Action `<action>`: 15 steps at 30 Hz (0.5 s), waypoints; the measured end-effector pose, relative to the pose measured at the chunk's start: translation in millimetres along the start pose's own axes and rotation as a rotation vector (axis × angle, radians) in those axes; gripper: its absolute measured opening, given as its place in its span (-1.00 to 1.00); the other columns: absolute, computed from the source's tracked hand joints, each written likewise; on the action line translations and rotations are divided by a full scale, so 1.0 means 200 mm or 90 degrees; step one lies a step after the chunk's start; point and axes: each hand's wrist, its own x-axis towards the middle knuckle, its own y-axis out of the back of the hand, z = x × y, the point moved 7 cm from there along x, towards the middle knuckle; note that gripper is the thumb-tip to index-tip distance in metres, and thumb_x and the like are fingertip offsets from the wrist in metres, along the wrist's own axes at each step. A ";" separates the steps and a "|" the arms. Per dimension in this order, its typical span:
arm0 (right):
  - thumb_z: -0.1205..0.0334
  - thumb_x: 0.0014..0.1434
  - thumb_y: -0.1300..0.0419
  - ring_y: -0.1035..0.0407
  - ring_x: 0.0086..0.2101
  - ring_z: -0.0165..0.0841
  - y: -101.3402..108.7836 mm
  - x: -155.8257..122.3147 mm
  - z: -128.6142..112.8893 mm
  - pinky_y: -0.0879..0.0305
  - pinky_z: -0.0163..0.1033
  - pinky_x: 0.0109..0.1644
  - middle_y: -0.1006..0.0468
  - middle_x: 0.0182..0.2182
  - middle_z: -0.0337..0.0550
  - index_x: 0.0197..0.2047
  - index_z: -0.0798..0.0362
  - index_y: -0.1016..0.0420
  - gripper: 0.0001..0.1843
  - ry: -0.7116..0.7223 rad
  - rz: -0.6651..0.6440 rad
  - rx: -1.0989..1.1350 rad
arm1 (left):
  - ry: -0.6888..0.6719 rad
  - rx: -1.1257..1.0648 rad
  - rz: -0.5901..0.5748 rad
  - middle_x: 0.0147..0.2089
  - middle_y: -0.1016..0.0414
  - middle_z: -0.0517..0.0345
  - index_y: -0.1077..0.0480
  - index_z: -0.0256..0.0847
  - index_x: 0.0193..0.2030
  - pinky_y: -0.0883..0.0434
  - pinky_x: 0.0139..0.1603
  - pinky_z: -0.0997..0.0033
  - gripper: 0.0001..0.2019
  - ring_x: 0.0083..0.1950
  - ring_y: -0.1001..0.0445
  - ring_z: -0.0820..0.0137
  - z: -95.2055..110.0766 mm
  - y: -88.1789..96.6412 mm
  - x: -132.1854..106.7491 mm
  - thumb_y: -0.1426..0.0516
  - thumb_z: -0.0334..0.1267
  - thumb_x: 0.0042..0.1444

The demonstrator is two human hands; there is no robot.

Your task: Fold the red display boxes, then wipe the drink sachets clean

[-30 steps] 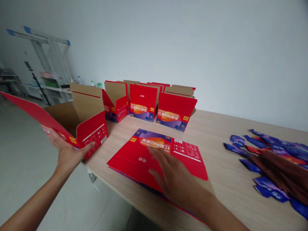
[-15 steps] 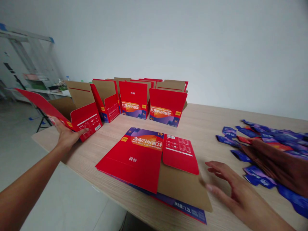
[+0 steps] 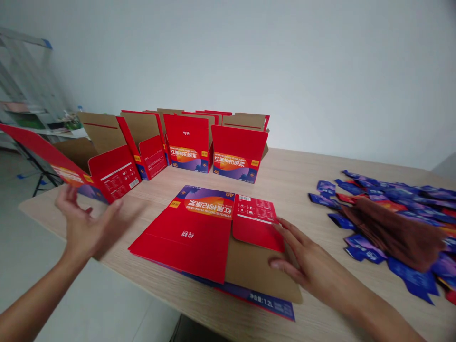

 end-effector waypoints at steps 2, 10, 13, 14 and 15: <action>0.05 0.58 -0.15 -0.60 0.23 -0.01 -0.01 0.04 0.00 -0.59 0.00 0.28 -0.56 0.33 0.34 0.49 0.20 -0.34 -0.42 0.021 -0.018 -0.049 | -0.137 -0.066 -0.223 0.70 0.00 -0.20 0.12 -0.02 0.67 -0.39 0.53 -0.21 0.11 0.67 -0.16 -0.09 0.20 -0.06 -0.16 -0.39 0.17 0.16; 0.50 0.47 -0.11 -0.68 -0.33 -0.16 -0.14 0.13 -0.08 -0.52 -0.17 -0.30 -0.73 -0.17 0.07 -0.04 0.13 -0.54 -0.80 0.212 0.015 -0.331 | -0.224 -0.041 -0.572 0.50 -0.47 -0.09 -0.37 -0.07 0.53 -0.48 0.49 -0.01 -0.24 0.46 -0.53 0.02 0.45 -0.21 -0.33 -0.29 0.22 0.30; 0.59 0.39 -0.08 -0.58 -0.47 -0.25 -0.11 0.12 -0.10 -0.30 -0.18 -0.43 -0.68 -0.28 -0.03 -0.12 0.11 -0.50 -0.75 0.230 0.036 -0.369 | -0.256 -0.044 -0.530 0.42 -0.57 -0.06 -0.45 -0.08 0.46 -0.58 0.39 0.04 -0.31 0.34 -0.63 0.06 0.50 -0.17 -0.25 -0.29 0.21 0.31; 0.60 0.38 -0.07 -0.56 -0.49 -0.26 -0.09 0.12 -0.11 -0.22 -0.17 -0.45 -0.67 -0.31 -0.05 -0.14 0.11 -0.49 -0.74 0.229 0.046 -0.379 | -0.277 -0.047 -0.521 0.41 -0.58 -0.05 -0.48 -0.08 0.44 -0.58 0.39 0.04 -0.30 0.34 -0.63 0.05 0.53 -0.15 -0.24 -0.32 0.21 0.27; 0.60 0.39 -0.06 -0.54 -0.50 -0.26 -0.06 0.12 -0.11 -0.16 -0.16 -0.47 -0.66 -0.34 -0.06 -0.16 0.10 -0.48 -0.74 0.226 0.056 -0.385 | -0.298 -0.054 -0.514 0.40 -0.58 -0.05 -0.49 -0.07 0.42 -0.57 0.40 0.02 -0.29 0.36 -0.61 0.04 0.56 -0.12 -0.23 -0.36 0.21 0.23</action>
